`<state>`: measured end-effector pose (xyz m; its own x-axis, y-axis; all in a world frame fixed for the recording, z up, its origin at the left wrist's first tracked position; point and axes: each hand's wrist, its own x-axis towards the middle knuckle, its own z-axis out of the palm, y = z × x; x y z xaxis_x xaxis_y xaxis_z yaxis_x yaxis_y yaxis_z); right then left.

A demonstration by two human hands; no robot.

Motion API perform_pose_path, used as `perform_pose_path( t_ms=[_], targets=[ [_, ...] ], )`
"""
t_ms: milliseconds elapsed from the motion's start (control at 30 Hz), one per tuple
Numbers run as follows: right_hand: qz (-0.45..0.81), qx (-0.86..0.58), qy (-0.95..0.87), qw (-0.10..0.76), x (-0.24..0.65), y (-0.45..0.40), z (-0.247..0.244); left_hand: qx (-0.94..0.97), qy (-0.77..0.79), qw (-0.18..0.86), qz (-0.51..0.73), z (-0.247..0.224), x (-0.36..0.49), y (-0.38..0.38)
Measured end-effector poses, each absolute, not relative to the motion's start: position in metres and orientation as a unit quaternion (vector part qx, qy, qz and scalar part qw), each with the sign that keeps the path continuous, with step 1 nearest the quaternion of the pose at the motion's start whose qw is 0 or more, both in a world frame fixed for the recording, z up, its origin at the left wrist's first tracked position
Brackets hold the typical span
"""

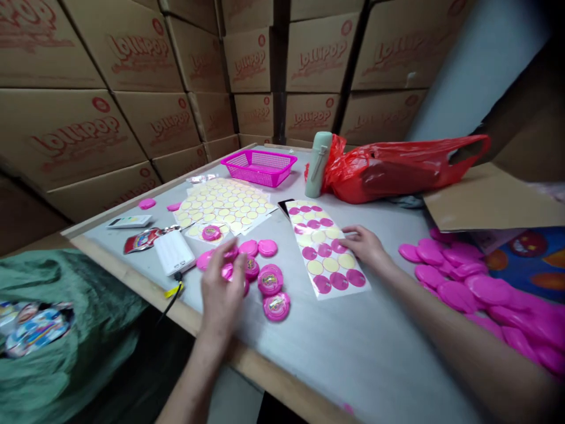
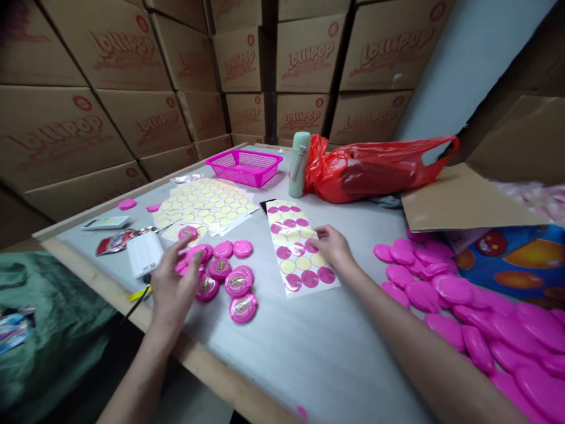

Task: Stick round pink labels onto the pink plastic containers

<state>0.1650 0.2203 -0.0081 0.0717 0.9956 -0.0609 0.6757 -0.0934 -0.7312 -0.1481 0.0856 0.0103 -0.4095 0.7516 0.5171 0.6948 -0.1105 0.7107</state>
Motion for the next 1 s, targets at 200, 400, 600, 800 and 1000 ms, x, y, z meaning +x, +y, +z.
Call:
perform_pose_path(
  t_ms=[200, 400, 600, 800, 1000],
  targets=[
    [0.441, -0.636, -0.518, 0.364, 0.222, 0.165, 0.014, 0.624, 0.613, 0.128, 0.466, 0.004, -0.094, 0.047],
    [0.488, -0.6, -0.457, 0.439, 0.244, 0.097, 0.03, 0.669, 0.601, 0.162, 0.406, -0.009, -0.081, 0.048],
    [0.484, -0.557, -0.453, 0.5, 0.215, 0.043, 0.046, 0.515, 0.467, 0.524, 0.491, 0.013, -0.02, 0.015],
    [0.46, -0.539, -0.454, 0.54, 0.207, 0.027, 0.051, 0.261, 0.387, 0.726, 0.505, 0.021, 0.008, 0.011],
    [0.461, -0.518, -0.454, 0.56, 0.204, 0.042, 0.062, 0.252, 0.327, 0.813, 0.411, 0.02, 0.013, -0.004]
  ],
)
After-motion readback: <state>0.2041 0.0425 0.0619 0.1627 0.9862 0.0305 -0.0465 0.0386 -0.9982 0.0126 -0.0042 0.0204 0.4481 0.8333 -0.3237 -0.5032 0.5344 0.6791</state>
